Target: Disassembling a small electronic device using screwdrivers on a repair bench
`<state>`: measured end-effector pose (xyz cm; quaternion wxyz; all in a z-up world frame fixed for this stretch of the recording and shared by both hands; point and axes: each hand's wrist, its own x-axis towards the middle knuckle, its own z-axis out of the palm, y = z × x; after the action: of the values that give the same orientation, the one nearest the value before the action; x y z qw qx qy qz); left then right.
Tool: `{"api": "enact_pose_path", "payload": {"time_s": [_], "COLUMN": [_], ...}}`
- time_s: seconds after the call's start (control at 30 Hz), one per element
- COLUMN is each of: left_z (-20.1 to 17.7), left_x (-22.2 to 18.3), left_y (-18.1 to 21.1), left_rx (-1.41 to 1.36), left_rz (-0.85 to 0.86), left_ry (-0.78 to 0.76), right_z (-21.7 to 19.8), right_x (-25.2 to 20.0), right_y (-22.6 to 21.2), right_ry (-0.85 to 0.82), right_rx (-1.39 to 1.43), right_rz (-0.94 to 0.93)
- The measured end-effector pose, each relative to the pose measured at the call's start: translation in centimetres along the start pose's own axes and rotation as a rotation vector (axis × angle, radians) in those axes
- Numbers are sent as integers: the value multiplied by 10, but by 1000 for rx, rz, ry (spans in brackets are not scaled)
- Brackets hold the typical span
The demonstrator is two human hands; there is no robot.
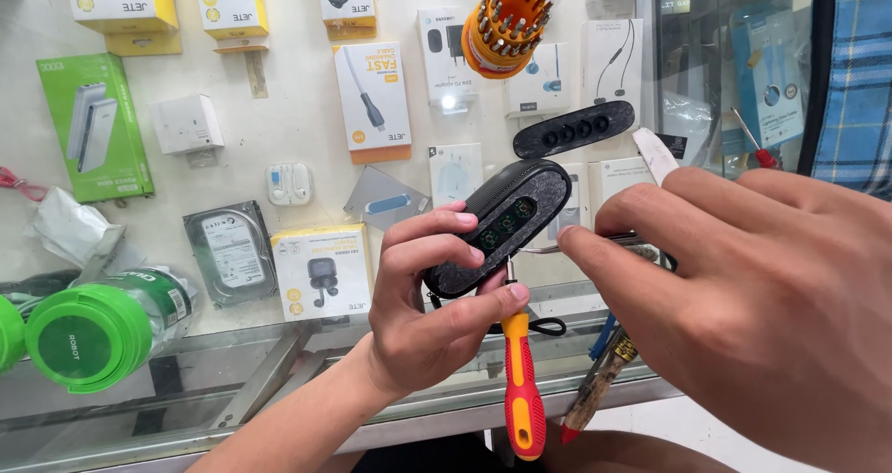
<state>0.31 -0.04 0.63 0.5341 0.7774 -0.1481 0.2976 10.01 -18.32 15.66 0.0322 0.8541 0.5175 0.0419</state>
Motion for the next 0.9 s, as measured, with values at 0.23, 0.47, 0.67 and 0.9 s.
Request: {"api": "enact_pose_path", "payload": {"time_s": [0.23, 0.47, 0.67, 0.9], "left_z": [-1, -1, -1, -1], "left_x": [2, 2, 2, 2], "left_y": [0, 1, 1, 0], "left_rx": [8, 9, 9, 7], "left_rz": [8, 16, 14, 9], "left_ry": [1, -11, -8, -9], "right_z": [-3, -4, -4, -4], "right_x": [0, 0, 0, 0], "right_y": [-4, -6, -7, -7], "right_ry": [-25, -42, -44, -61], "right_rx": [-49, -79, -79, -96], "right_rz": [-22, -20, -16, -16]}}
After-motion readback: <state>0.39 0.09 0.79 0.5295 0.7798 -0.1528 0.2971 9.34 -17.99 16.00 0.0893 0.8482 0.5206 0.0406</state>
